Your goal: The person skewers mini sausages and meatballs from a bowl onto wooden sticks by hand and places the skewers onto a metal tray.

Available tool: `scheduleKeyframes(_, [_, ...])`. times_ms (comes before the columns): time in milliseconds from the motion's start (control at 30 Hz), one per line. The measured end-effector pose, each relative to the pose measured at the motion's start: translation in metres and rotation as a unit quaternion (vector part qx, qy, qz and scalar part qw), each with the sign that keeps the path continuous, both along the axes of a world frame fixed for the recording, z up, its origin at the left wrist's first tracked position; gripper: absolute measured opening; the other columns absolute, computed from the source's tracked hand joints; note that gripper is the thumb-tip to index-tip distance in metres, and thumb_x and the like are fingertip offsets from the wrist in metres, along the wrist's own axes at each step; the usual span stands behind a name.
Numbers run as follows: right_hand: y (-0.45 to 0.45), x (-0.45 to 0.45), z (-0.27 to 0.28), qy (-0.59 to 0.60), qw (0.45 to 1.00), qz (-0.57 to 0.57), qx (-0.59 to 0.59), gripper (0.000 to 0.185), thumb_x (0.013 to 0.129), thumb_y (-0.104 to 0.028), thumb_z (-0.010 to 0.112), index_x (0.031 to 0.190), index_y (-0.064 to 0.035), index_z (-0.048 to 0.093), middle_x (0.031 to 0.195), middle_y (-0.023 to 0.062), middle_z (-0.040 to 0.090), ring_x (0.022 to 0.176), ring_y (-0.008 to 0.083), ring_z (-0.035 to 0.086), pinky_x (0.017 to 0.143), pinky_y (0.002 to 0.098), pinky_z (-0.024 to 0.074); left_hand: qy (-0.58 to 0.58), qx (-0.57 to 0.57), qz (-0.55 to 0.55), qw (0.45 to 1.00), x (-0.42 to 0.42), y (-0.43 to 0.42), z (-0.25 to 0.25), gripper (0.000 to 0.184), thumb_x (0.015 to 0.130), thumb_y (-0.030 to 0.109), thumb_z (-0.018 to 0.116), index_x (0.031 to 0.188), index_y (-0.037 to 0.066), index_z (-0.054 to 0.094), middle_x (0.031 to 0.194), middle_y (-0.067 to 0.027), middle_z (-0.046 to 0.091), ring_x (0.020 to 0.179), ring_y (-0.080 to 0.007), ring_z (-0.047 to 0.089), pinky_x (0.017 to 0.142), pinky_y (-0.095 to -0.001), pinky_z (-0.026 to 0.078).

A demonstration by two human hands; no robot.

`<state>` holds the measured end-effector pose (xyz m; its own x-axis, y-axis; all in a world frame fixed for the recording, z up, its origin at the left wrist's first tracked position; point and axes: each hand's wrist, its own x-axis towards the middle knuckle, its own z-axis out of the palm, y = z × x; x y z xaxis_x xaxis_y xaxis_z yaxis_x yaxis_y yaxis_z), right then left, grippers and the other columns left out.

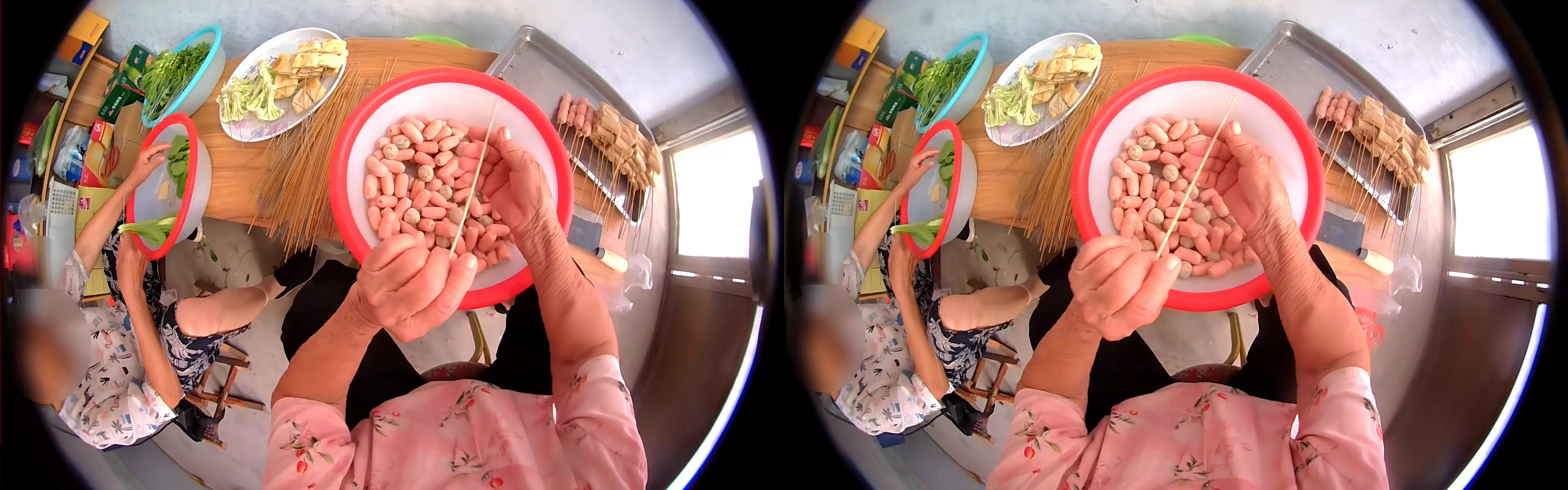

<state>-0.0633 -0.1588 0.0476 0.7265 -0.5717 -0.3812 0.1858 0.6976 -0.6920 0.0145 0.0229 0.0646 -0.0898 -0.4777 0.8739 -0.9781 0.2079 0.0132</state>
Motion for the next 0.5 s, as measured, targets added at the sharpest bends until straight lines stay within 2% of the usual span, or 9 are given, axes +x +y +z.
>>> scheduleKeyframes(67, [-0.020,-0.014,-0.017,-0.070,0.997,-0.010,-0.017,0.032,0.099,-0.025,0.040,0.109,0.0029,0.053,0.082,0.0110,0.062,0.073,0.0184,0.061,0.065,0.0325,0.0531,-0.008,0.004,-0.062,0.998,-0.007,-0.006,-0.010,0.021,0.070,0.006,0.069,0.091,0.003,0.065,0.077,-0.0031,0.052,0.063,-0.0158,0.052,0.060,-0.0297,0.045])
scheduleKeyframes(100, [-0.023,-0.016,-0.009,-0.058,0.998,-0.028,-0.022,0.030,0.098,-0.023,0.040,0.105,0.0027,0.054,0.077,0.0099,0.061,0.069,0.0184,0.060,0.061,0.0310,0.0524,-0.014,0.016,-0.078,0.997,-0.007,-0.010,-0.012,0.020,0.078,0.014,0.068,0.093,0.002,0.065,0.076,-0.0035,0.052,0.063,-0.0161,0.053,0.059,-0.0302,0.044])
scheduleKeyframes(133, [-0.028,-0.020,-0.004,-0.046,0.997,-0.051,-0.042,0.029,0.098,-0.022,0.042,0.104,0.0028,0.055,0.072,0.0084,0.060,0.061,0.0173,0.059,0.055,0.0292,0.0511,-0.012,0.017,-0.084,0.996,-0.008,-0.013,-0.012,0.020,0.078,0.014,0.068,0.093,0.002,0.065,0.076,-0.0035,0.052,0.063,-0.0161,0.053,0.059,-0.0302,0.044])
scheduleKeyframes(200, [-0.039,-0.028,0.003,-0.030,0.990,-0.096,-0.103,0.026,0.097,-0.020,0.044,0.102,0.0025,0.056,0.068,0.0069,0.059,0.056,0.0163,0.058,0.052,0.0271,0.0500,0.084,0.047,-0.148,0.984,-0.012,-0.022,-0.010,0.025,0.084,0.023,0.065,0.095,0.001,0.064,0.075,-0.0041,0.053,0.064,-0.0165,0.053,0.057,-0.0315,0.044])
scheduleKeyframes(300, [-0.051,-0.038,0.009,-0.008,0.978,-0.153,-0.141,0.023,0.095,-0.018,0.048,0.100,0.0021,0.058,0.062,0.0035,0.054,0.048,0.0112,0.050,0.043,0.0233,0.0425,0.167,0.123,-0.101,0.973,0.008,-0.025,-0.016,0.031,0.087,0.028,0.060,0.100,0.001,0.061,0.079,-0.0086,0.059,0.065,-0.0196,0.057,0.056,-0.0315,0.045])
scheduleKeyframes(367, [-0.051,-0.044,0.010,0.005,0.977,-0.154,-0.146,0.023,0.095,-0.018,0.048,0.100,0.0024,0.058,0.061,0.0027,0.053,0.046,0.0103,0.048,0.042,0.0228,0.0410,0.282,0.188,0.062,0.939,0.021,-0.034,-0.027,0.025,0.087,0.025,0.059,0.102,0.005,0.062,0.083,-0.0122,0.062,0.069,-0.0249,0.060,0.059,-0.0341,0.047])
scheduleKeyframes(433, [-0.048,-0.042,0.009,0.020,0.977,-0.142,-0.159,0.024,0.095,-0.019,0.050,0.098,0.0022,0.059,0.060,0.0020,0.051,0.044,0.0096,0.046,0.039,0.0218,0.0397,0.357,0.274,0.145,0.881,0.037,-0.042,-0.032,0.019,0.084,0.022,0.060,0.098,0.009,0.065,0.086,-0.0155,0.063,0.075,-0.0299,0.062,0.063,-0.0393,0.048])
scheduleKeyframes(467, [-0.046,-0.040,0.011,0.021,0.977,-0.144,-0.156,0.024,0.095,-0.019,0.050,0.098,0.0022,0.059,0.060,0.0020,0.051,0.044,0.0096,0.046,0.039,0.0218,0.0397,0.356,0.278,0.143,0.881,0.047,-0.045,-0.039,0.019,0.084,0.022,0.060,0.098,0.009,0.065,0.086,-0.0155,0.063,0.075,-0.0299,0.062,0.063,-0.0393,0.048])
scheduleKeyframes(500, [-0.043,-0.040,0.012,0.030,0.979,-0.141,-0.144,0.024,0.094,-0.020,0.050,0.098,0.0020,0.059,0.060,0.0019,0.051,0.044,0.0095,0.046,0.038,0.0215,0.0390,0.330,0.345,0.179,0.860,0.055,-0.046,-0.050,0.018,0.083,0.020,0.062,0.097,0.009,0.065,0.085,-0.0143,0.064,0.074,-0.0311,0.062,0.063,-0.0387,0.048])
